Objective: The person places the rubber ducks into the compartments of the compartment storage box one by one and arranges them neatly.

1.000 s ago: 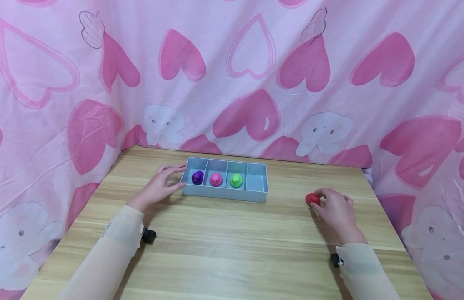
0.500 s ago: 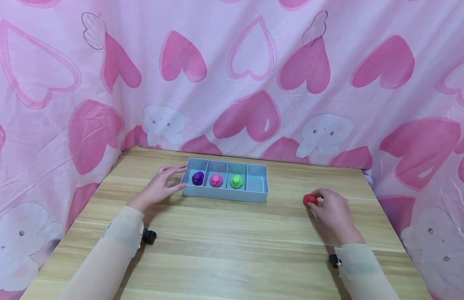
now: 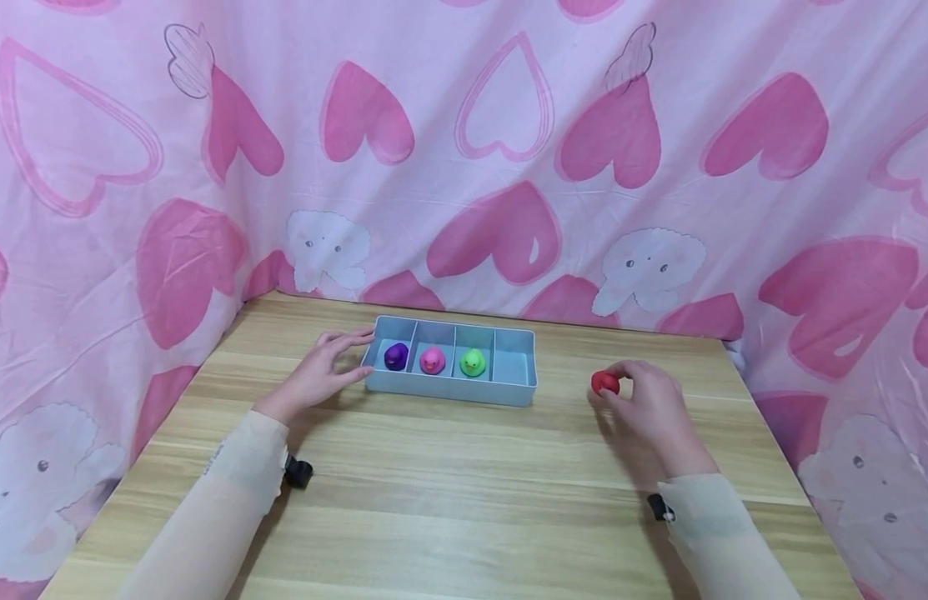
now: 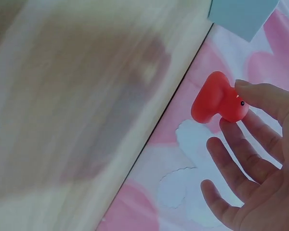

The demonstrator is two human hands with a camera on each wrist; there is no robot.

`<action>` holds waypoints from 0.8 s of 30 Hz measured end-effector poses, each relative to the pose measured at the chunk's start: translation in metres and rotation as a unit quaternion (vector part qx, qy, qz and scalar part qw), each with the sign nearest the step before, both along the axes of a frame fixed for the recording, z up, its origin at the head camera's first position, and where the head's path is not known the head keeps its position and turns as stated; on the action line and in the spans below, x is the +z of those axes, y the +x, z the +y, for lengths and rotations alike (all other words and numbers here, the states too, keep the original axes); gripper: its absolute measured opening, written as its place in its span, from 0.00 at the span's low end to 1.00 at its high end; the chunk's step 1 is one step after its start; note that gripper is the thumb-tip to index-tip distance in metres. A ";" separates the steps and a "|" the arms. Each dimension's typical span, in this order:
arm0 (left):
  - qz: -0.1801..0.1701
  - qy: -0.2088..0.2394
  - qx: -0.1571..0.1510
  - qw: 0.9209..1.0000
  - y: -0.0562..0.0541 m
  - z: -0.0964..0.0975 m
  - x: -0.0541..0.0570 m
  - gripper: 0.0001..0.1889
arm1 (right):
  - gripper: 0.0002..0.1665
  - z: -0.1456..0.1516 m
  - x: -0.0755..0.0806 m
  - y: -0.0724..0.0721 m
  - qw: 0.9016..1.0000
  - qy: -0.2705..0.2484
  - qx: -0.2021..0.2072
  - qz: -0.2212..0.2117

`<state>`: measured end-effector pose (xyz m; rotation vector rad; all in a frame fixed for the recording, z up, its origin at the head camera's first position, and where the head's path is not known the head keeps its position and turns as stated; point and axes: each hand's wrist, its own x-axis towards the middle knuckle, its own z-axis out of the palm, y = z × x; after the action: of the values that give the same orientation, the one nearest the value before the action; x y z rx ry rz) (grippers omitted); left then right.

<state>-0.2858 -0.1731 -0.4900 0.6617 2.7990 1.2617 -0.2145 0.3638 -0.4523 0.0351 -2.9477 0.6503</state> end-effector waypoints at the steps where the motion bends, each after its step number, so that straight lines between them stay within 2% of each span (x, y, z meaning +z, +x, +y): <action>1: -0.001 0.000 0.000 1.000 0.000 0.000 0.000 0.33 | 0.19 -0.002 0.001 -0.001 1.000 0.002 0.001 0.002; 8: 0.000 -0.003 0.003 1.000 0.000 0.000 0.000 0.33 | 0.21 -0.016 0.010 -0.006 1.000 0.003 0.009 0.007; 24: 0.007 -0.005 0.002 1.000 0.002 0.001 0.004 0.32 | 0.20 -0.040 0.023 -0.016 0.997 0.004 0.060 0.057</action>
<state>-0.2842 -0.1720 -0.4864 0.6673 2.8171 1.2469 -0.2301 0.3234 -0.4288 0.2423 -2.8546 0.6303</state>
